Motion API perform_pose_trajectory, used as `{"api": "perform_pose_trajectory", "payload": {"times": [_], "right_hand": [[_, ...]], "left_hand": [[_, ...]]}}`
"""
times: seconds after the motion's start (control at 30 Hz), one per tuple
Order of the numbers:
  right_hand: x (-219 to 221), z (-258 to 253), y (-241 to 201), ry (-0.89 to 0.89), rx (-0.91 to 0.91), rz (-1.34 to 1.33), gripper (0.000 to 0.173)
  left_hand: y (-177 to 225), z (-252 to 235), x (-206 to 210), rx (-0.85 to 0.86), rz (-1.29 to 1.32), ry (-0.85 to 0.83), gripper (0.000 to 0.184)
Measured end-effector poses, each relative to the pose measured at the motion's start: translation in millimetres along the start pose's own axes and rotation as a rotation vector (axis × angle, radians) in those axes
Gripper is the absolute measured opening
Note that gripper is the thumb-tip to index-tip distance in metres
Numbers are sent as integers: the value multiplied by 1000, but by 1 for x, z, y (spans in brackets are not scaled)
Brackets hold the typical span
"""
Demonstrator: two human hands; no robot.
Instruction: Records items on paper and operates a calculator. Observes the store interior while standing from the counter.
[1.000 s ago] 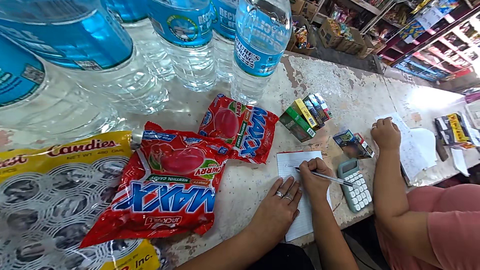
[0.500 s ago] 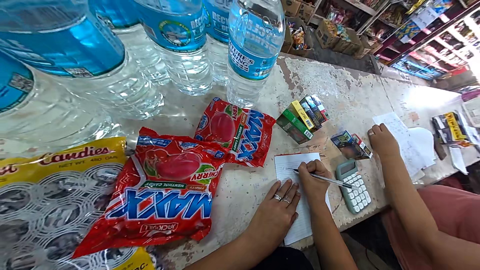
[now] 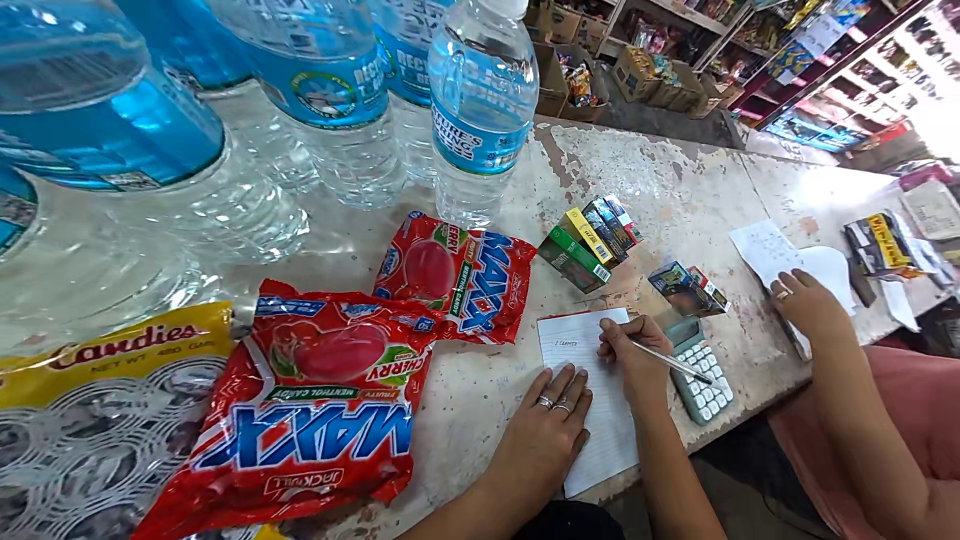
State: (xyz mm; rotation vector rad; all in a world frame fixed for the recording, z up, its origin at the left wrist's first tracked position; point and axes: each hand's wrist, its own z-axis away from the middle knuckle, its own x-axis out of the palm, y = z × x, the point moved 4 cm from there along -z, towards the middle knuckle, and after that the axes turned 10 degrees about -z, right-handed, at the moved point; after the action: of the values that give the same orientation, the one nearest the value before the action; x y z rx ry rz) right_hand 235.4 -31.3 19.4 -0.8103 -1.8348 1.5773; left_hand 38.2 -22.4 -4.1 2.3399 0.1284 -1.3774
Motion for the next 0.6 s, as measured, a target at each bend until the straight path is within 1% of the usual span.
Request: {"api": "perform_pose_trajectory", "payload": {"times": [0.07,0.1,0.17,0.23,0.43,0.6], "right_hand": [[-4,4,4,20,-35,45,24],[-4,7,7,32,-81,82,25],[-3,10,11,35,-193,151,25],[-1,11,13,25,-253,196,24],[2,11,14,-33,-316,254,26],[1,10,17,-27,-310,310,28]], "left_hand": [[0,0,0,-5,9,8,38],[0,0,-1,-8,14,8,38],[0,0,-2,-9,14,10,39],[-1,-1,-3,-5,10,6,39],[-1,-4,-6,-10,20,11,38],[-1,-6,-8,-11,30,-1,39]]}}
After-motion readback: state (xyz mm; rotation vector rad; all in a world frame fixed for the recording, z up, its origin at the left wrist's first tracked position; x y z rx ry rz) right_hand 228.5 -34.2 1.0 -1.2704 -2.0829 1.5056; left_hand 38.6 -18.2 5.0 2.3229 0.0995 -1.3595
